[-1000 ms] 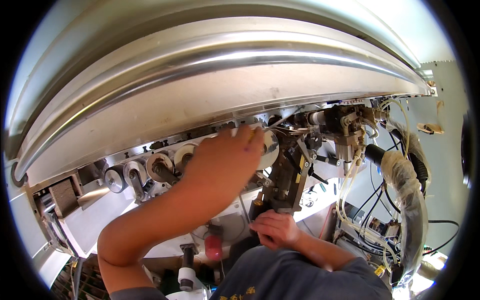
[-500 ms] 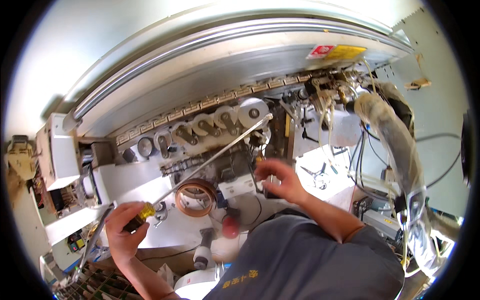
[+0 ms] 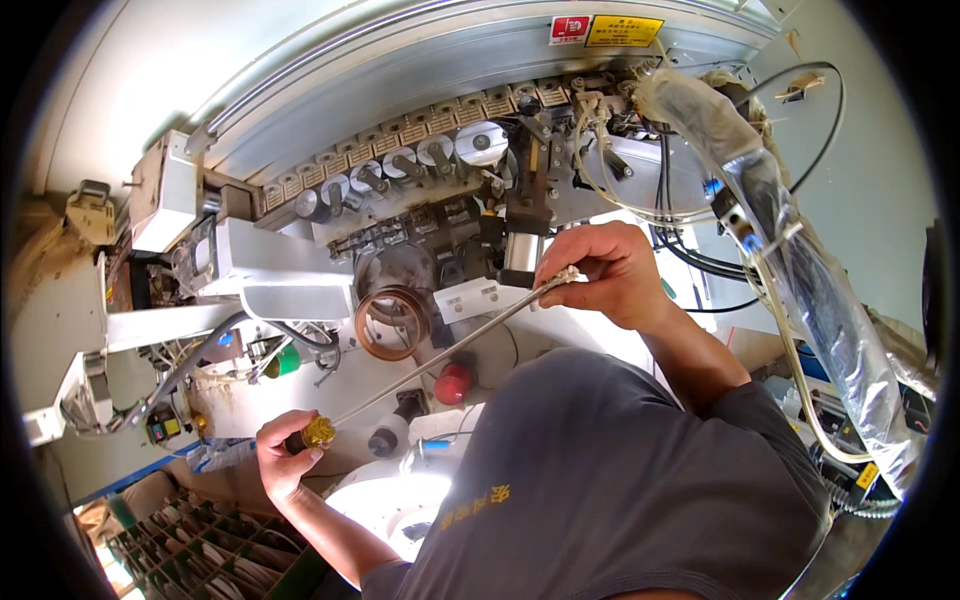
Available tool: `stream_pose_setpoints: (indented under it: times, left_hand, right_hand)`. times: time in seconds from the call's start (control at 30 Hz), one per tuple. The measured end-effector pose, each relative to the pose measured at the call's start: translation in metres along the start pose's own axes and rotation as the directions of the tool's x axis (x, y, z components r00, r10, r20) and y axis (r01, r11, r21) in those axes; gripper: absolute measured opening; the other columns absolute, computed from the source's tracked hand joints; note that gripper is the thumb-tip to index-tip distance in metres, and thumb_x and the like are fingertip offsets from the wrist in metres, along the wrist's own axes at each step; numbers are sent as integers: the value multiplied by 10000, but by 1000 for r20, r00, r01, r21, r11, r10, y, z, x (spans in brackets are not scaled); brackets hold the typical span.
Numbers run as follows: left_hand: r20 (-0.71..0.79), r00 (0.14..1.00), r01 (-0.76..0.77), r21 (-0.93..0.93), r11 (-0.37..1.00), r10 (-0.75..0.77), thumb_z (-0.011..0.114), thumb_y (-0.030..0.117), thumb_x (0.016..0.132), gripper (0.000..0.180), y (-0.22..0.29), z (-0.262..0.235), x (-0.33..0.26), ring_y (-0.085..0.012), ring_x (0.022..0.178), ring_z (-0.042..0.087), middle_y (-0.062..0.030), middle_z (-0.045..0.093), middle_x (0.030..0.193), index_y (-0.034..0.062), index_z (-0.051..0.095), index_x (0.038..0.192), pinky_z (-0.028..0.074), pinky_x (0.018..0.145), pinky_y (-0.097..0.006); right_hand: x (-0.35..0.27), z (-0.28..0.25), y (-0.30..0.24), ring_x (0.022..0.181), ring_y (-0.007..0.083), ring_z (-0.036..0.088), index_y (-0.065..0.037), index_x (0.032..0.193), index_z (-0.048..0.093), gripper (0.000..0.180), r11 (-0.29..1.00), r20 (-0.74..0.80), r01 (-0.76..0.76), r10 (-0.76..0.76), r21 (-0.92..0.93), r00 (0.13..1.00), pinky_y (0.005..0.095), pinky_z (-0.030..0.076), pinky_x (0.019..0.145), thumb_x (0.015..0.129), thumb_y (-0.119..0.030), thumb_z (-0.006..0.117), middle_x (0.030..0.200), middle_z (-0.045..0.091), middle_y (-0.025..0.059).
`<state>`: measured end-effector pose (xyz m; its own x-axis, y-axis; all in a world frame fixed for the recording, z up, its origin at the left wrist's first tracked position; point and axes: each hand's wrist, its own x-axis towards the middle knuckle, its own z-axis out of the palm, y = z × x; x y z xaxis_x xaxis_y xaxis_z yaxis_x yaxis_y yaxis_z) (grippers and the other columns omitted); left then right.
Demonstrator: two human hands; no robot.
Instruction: The person uses a screwdriver to adjust screws on a large industrial machine, moving along its length to reach different sections. They also handle a long metal rail and a fan, placing them aside before continuing adjustments on the machine's internal components.
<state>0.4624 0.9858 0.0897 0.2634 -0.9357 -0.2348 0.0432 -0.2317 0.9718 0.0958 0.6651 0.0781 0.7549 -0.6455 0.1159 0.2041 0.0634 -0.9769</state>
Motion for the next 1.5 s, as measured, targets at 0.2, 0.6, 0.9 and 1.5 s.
stream_pose_setpoints:
  times: [0.2, 0.6, 0.9, 1.5]
  left_hand:
    - [-92, 994, -42, 169, 985, 58, 733, -155, 647, 514, 5, 31, -39, -158, 901, 640, -85, 665, 1036, -41, 663, 1143, 515, 826, -278]
    - [-220, 777, -73, 900, 430, 590, 712, -160, 625, 481, 48, 102, -65, -237, 918, 592, -84, 605, 1031, 41, 664, 1059, 484, 813, -326]
    - [-213, 723, 75, 970, 232, 658, 847, 73, 637, 474, 52, 93, -80, -287, 918, 593, -105, 623, 982, 49, 619, 1051, 481, 811, -392]
    - [-677, 525, -810, -584, 58, 516, 656, 371, 942, 398, 48, 40, -15, -115, 583, 467, -48, 519, 780, -14, 562, 977, 436, 527, -256]
  right_hand:
    - [-29, -5, -14, 880, 142, 687, 0, 975, 714, 226, 991, 69, 133, -133, -3, 989, 257, 547, 742, 778, 88, 782, 957, 716, 76]
    - [-61, -13, -20, 958, 173, 672, 1, 1096, 695, 319, 988, 46, 101, -107, 121, 993, 303, 542, 838, 801, 114, 741, 1026, 686, 97]
    - [-66, -11, -20, 907, 241, 695, -39, 1128, 704, 276, 963, 151, 157, -125, -221, 981, 327, 538, 775, 856, 3, 725, 1017, 703, 106]
    - [-67, 76, 19, 701, 154, 550, 3, 919, 647, 241, 960, 556, -225, 279, -166, 783, 308, 454, 668, 991, -217, 583, 784, 627, 75]
